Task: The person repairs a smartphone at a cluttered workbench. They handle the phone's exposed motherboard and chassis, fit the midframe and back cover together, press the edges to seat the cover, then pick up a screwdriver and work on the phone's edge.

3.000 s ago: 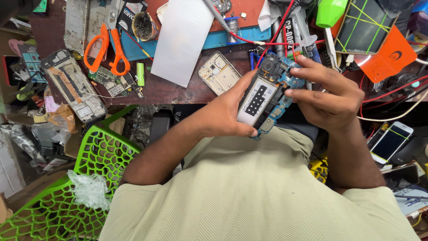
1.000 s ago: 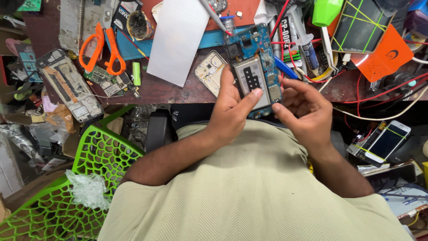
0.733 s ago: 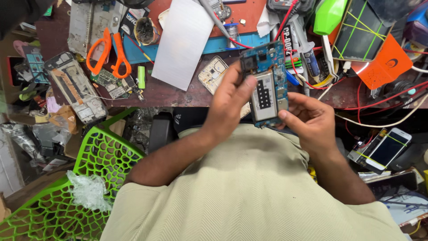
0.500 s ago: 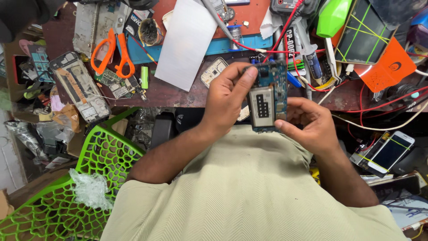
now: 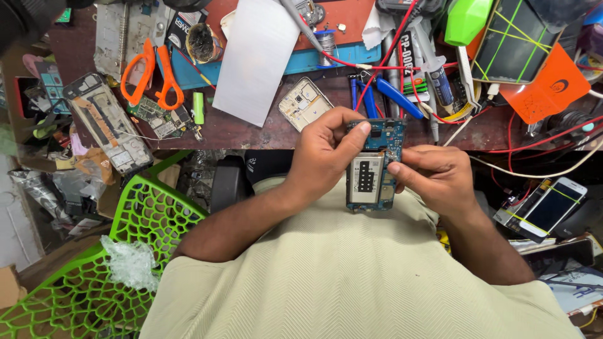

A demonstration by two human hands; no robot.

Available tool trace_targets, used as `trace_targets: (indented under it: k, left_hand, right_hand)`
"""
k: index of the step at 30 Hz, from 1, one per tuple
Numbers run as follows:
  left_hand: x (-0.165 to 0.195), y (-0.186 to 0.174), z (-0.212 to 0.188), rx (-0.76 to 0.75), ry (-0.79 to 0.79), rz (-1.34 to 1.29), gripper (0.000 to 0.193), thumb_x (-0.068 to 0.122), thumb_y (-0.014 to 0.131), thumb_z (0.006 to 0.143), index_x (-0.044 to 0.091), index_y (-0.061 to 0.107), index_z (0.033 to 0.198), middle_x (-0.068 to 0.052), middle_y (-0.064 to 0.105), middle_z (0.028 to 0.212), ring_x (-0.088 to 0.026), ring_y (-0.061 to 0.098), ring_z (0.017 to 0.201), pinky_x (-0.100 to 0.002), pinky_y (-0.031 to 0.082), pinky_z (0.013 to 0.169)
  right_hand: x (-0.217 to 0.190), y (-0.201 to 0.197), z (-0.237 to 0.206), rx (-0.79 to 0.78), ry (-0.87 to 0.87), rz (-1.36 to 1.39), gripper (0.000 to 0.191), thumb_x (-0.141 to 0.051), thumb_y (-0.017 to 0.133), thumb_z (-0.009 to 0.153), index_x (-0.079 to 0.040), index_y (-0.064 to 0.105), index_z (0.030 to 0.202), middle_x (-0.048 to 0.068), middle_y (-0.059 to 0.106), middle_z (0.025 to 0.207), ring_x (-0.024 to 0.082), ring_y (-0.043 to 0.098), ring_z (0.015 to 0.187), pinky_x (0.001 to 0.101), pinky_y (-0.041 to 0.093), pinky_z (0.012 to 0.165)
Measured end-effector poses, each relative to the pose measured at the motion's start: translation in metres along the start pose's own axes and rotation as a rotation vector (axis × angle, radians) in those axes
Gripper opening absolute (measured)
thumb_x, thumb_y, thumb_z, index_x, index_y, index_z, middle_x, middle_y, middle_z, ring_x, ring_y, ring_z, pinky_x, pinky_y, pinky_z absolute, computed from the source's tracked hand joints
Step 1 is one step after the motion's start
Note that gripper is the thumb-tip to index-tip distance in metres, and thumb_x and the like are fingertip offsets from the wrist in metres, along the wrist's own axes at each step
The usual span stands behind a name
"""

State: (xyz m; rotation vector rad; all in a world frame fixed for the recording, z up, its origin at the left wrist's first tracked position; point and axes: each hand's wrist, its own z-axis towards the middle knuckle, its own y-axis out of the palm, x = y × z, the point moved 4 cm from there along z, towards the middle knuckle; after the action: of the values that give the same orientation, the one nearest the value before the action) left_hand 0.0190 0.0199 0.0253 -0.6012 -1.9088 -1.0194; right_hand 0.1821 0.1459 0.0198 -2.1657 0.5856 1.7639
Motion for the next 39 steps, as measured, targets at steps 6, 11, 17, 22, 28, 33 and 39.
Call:
trace_targets:
  k: [6, 11, 17, 22, 28, 33, 39]
  left_hand:
    - [0.002, -0.002, 0.000, -0.070, -0.098, -0.029, 0.018, 0.011, 0.060, 0.108, -0.001, 0.058, 0.121, -0.003, 0.070, 0.096, -0.004, 0.064, 0.085, -0.022, 0.052, 0.073]
    - [0.000, 0.010, -0.009, -0.224, -0.084, 0.043, 0.041, 0.008, 0.064, 0.103, 0.000, 0.047, 0.139, -0.007, 0.067, 0.120, -0.009, 0.066, 0.107, -0.027, 0.057, 0.090]
    - [-0.005, 0.011, -0.011, -0.198, -0.063, 0.030, 0.037, 0.013, 0.063, 0.106, 0.000, 0.048, 0.137, -0.010, 0.067, 0.123, -0.011, 0.068, 0.110, -0.030, 0.060, 0.092]
    - [-0.003, 0.013, -0.013, -0.117, 0.001, 0.159, 0.036, 0.015, 0.065, 0.107, -0.002, 0.049, 0.134, -0.010, 0.071, 0.114, -0.012, 0.068, 0.104, -0.029, 0.060, 0.088]
    - [-0.004, 0.017, -0.014, -0.136, -0.077, 0.325, 0.063, 0.019, 0.072, 0.095, 0.001, 0.038, 0.144, -0.012, 0.070, 0.112, -0.014, 0.071, 0.099, -0.030, 0.060, 0.082]
    - [-0.009, 0.024, -0.020, -0.189, 0.006, 0.298, 0.076, 0.015, 0.078, 0.093, 0.001, 0.033, 0.153, -0.015, 0.066, 0.126, -0.018, 0.068, 0.114, -0.034, 0.059, 0.098]
    - [-0.015, 0.021, -0.018, -0.171, 0.005, 0.293, 0.071, 0.016, 0.076, 0.098, 0.001, 0.034, 0.153, -0.011, 0.067, 0.126, -0.014, 0.067, 0.113, -0.032, 0.058, 0.097]
  right_hand:
    - [0.005, -0.001, -0.001, 0.010, 0.029, 0.032, 0.022, 0.001, 0.072, 0.095, 0.008, 0.073, 0.115, 0.014, 0.073, 0.099, 0.013, 0.068, 0.074, 0.0241, 0.056, 0.061]
    - [0.005, -0.002, -0.002, 0.078, 0.059, 0.113, 0.023, 0.000, 0.069, 0.097, 0.007, 0.072, 0.119, 0.014, 0.072, 0.107, 0.013, 0.069, 0.082, 0.0247, 0.058, 0.066]
    - [-0.001, -0.002, 0.001, 0.115, 0.047, 0.055, 0.024, 0.000, 0.070, 0.098, 0.008, 0.072, 0.121, 0.014, 0.073, 0.108, 0.013, 0.069, 0.083, 0.0241, 0.057, 0.065]
    - [-0.001, -0.002, 0.003, 0.113, 0.056, 0.021, 0.025, 0.000, 0.070, 0.096, 0.007, 0.071, 0.121, 0.014, 0.073, 0.107, 0.013, 0.069, 0.079, 0.0235, 0.058, 0.061]
    - [0.006, -0.010, -0.002, 0.174, 0.052, 0.116, 0.023, 0.001, 0.070, 0.097, 0.009, 0.071, 0.119, 0.014, 0.073, 0.109, 0.013, 0.069, 0.082, 0.0240, 0.057, 0.062]
    - [0.013, -0.012, -0.007, 0.182, 0.078, 0.136, 0.025, 0.000, 0.069, 0.099, 0.010, 0.070, 0.122, 0.013, 0.073, 0.107, 0.012, 0.068, 0.081, 0.0235, 0.056, 0.060]
    - [0.025, -0.007, -0.006, 0.204, 0.208, 0.239, 0.030, -0.003, 0.068, 0.098, 0.010, 0.068, 0.126, 0.011, 0.075, 0.102, 0.011, 0.068, 0.077, 0.0226, 0.054, 0.056]
